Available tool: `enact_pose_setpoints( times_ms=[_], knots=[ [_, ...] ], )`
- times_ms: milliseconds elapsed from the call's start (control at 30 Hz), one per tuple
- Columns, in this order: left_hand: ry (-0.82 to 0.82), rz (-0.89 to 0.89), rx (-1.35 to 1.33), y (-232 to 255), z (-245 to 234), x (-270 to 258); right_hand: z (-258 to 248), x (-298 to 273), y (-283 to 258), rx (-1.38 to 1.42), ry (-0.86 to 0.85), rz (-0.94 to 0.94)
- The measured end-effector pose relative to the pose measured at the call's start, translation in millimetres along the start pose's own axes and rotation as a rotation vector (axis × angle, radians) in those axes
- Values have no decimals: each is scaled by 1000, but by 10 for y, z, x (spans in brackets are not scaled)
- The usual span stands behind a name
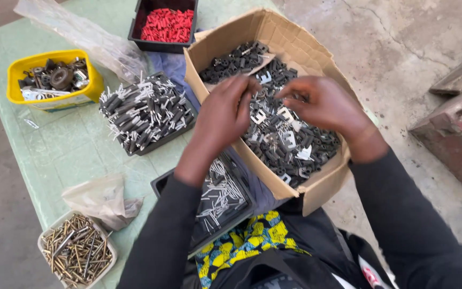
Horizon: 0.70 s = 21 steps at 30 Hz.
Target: The person sits at a table and assembles small metal fasteners with black plastic sleeves. They pick up a fastener and a sleeve, fit them together, and place the assembled item into a black tray. The person repeats this process, occasionally reaching into a cardboard box to retrieve more sleeves.
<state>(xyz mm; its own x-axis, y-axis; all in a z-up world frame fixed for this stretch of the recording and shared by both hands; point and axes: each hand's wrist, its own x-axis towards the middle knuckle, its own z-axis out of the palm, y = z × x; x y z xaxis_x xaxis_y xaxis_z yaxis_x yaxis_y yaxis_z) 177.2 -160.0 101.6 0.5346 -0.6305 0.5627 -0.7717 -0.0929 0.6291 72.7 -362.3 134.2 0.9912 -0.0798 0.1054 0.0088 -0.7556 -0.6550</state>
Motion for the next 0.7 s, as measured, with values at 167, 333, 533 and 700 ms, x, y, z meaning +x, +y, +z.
enact_pose_setpoints(
  times_ms=[167, 333, 533, 700],
  knots=[
    [-158, -77, 161, -679, 435, 319, 509, 452, 291, -238, -295, -79],
    [-276, -296, 200, -549, 284, 194, 714, 356, 490, -260, -394, -17],
    [-328, -366, 323, -764, 454, 169, 671, 312, 465, -101, -359, 61],
    [-355, -411, 368, -810, 469, 155, 855, 412, 705, -246, -327, -15]
  ],
)
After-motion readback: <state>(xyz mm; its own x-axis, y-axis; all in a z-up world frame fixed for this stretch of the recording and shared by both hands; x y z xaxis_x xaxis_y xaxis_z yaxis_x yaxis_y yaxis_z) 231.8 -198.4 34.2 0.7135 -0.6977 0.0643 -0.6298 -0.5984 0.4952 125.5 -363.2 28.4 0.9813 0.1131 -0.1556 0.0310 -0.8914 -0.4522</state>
